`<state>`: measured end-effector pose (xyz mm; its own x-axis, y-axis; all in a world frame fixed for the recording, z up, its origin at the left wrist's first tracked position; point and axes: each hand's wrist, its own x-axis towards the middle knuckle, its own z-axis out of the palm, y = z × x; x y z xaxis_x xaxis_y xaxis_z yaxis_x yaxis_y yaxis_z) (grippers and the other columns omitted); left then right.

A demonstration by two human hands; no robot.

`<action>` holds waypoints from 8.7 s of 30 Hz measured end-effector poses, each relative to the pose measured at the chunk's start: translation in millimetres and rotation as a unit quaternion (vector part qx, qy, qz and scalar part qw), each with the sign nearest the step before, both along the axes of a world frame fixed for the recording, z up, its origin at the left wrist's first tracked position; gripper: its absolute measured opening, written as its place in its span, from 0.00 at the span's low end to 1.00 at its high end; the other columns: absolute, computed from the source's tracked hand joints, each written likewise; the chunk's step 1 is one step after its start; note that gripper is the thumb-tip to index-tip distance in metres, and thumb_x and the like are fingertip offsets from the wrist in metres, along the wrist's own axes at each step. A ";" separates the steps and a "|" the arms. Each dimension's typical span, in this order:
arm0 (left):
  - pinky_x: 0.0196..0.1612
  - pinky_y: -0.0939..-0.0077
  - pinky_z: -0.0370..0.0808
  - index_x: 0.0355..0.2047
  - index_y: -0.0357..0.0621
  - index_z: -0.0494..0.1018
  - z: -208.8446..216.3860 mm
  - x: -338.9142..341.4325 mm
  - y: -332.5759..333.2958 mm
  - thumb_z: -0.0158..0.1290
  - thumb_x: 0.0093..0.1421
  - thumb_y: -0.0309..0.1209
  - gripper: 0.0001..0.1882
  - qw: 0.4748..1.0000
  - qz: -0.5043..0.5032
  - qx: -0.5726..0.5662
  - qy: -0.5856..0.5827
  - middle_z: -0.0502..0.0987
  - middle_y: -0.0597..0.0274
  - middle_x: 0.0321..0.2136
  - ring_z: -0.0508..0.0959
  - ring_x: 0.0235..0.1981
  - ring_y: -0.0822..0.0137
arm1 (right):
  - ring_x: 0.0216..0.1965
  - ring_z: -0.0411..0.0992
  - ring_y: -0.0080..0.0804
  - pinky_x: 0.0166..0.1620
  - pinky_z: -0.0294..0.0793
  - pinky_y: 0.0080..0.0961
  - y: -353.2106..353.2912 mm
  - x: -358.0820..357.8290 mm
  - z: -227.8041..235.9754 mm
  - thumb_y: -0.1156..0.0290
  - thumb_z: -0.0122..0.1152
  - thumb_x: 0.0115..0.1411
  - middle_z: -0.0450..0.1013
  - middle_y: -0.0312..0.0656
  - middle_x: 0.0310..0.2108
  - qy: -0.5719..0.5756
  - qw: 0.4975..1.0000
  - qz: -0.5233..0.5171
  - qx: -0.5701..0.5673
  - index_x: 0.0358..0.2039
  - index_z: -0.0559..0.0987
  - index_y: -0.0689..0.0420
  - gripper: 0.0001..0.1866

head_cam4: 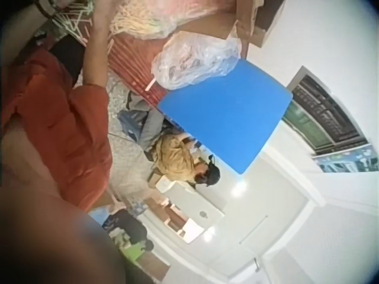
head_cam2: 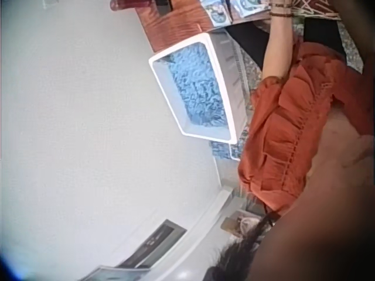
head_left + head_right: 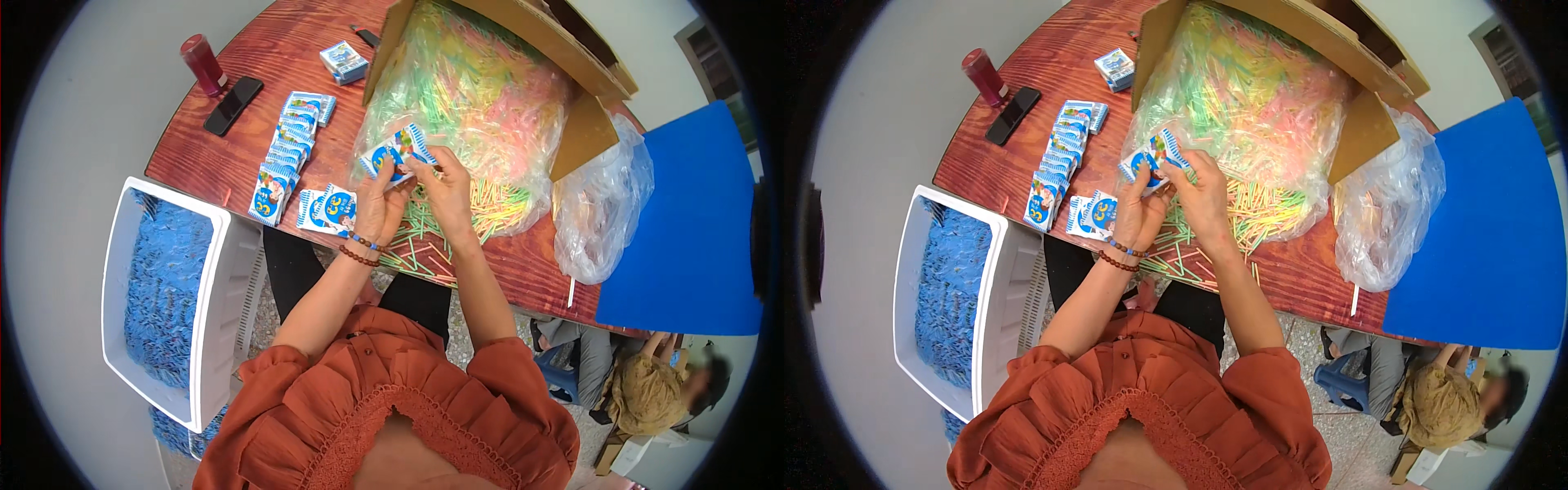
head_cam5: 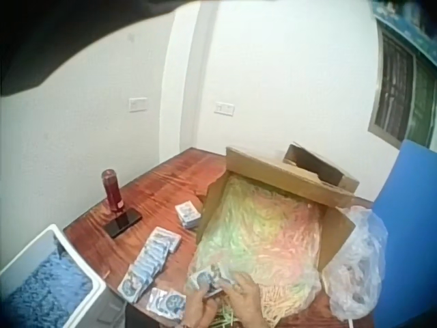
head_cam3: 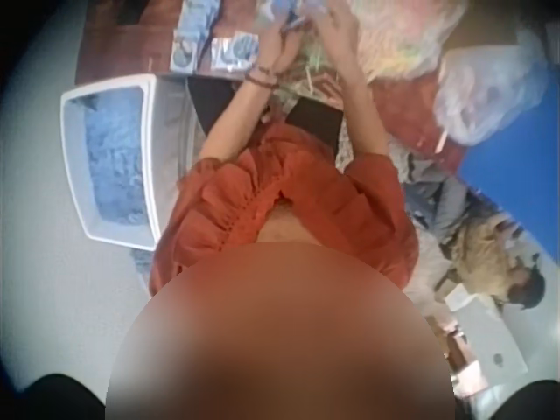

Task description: Sorting small blue snack packages from a larger container into a bin and organizing colorful straw filler.

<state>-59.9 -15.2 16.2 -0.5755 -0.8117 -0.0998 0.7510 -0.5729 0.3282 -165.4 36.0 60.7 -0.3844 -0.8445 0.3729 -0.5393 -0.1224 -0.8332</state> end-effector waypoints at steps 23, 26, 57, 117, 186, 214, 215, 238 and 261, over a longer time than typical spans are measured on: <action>0.61 0.50 0.58 0.64 0.32 0.49 -36.4 173.6 -62.8 0.66 0.46 0.41 0.52 0.374 0.230 -0.467 -0.767 0.66 0.42 0.51 0.66 0.56 0.47 | 0.34 0.75 0.53 0.37 0.72 0.46 -125.1 143.0 -51.9 0.62 0.57 0.57 0.76 0.56 0.30 0.083 0.965 0.187 0.167 0.32 0.79 0.59 0.13; 0.53 0.58 0.64 0.63 0.29 0.51 -38.1 170.3 -69.9 0.67 0.46 0.40 0.52 0.339 0.229 -0.454 -0.791 0.69 0.45 0.46 0.68 0.49 0.47 | 0.37 0.75 0.52 0.39 0.72 0.45 -130.5 128.2 -48.5 0.63 0.56 0.58 0.76 0.56 0.33 0.082 0.980 0.148 0.103 0.34 0.80 0.58 0.12; 0.55 0.63 0.70 0.62 0.37 0.52 -71.6 188.7 -63.4 0.74 0.38 0.35 0.56 0.648 0.373 -0.375 -0.549 0.66 0.48 0.54 0.71 0.53 0.53 | 0.43 0.76 0.44 0.45 0.72 0.33 -138.5 151.5 -27.1 0.66 0.54 0.63 0.76 0.53 0.40 0.059 0.964 0.240 0.093 0.50 0.71 0.61 0.18; 0.62 0.59 0.62 0.57 0.41 0.56 -30.7 405.9 -144.0 0.67 0.43 0.28 0.43 0.436 0.447 -0.427 -0.654 0.58 0.43 0.58 0.61 0.60 0.45 | 0.38 0.76 0.26 0.39 0.77 0.23 -237.0 377.9 -43.3 0.71 0.70 0.52 0.74 0.46 0.40 -0.207 0.888 0.403 0.079 0.50 0.67 0.66 0.29; 0.55 0.59 0.66 0.51 0.28 0.67 -154.5 548.6 -227.1 0.62 0.53 0.34 0.29 0.348 0.347 -0.209 -0.845 0.72 0.41 0.46 0.71 0.48 0.47 | 0.43 0.74 0.47 0.46 0.73 0.35 -273.2 291.5 -25.2 0.70 0.53 0.62 0.75 0.49 0.41 0.154 0.850 0.504 0.007 0.46 0.76 0.61 0.13; 0.58 0.54 0.64 0.61 0.40 0.61 -40.4 161.2 -61.7 0.64 0.50 0.42 0.41 0.405 0.052 -0.691 -0.597 0.60 0.45 0.61 0.65 0.58 0.45 | 0.41 0.73 0.50 0.43 0.71 0.41 -31.7 63.7 -44.7 0.58 0.68 0.49 0.74 0.53 0.37 0.200 0.938 0.074 0.272 0.40 0.70 0.62 0.25; 0.58 0.54 0.64 0.60 0.39 0.61 -42.2 155.2 -63.5 0.64 0.50 0.42 0.41 0.420 0.062 -0.682 -0.595 0.59 0.45 0.62 0.64 0.59 0.44 | 0.42 0.73 0.50 0.43 0.71 0.41 -33.9 58.7 -49.8 0.59 0.68 0.49 0.74 0.52 0.38 0.216 0.945 0.055 0.238 0.41 0.70 0.62 0.26; 0.33 0.86 0.73 0.37 0.38 0.77 -8.9 103.9 -11.2 0.57 0.61 0.25 0.05 0.896 0.080 -0.244 -0.363 0.80 0.67 0.31 0.76 0.30 0.82 | 0.23 0.66 0.10 0.25 0.63 0.12 12.7 46.9 -55.5 0.73 0.63 0.59 0.72 0.29 0.24 -0.388 0.908 0.123 0.096 0.33 0.79 0.58 0.04; 0.37 0.72 0.80 0.38 0.37 0.76 -22.3 93.0 25.5 0.50 0.67 0.33 0.11 0.948 0.009 -0.101 -0.301 0.80 0.60 0.35 0.80 0.34 0.72 | 0.61 0.60 0.39 0.62 0.56 0.35 40.1 13.5 -54.1 0.66 0.67 0.54 0.65 0.42 0.56 -0.082 0.971 0.221 -0.027 0.39 0.78 0.58 0.14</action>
<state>33.1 10.3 -6.1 -0.4494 -0.8585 -0.2471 0.4010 -0.4411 0.8029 -152.0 76.1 6.5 -0.0469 -0.9212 0.3863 -0.2851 -0.3583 -0.8890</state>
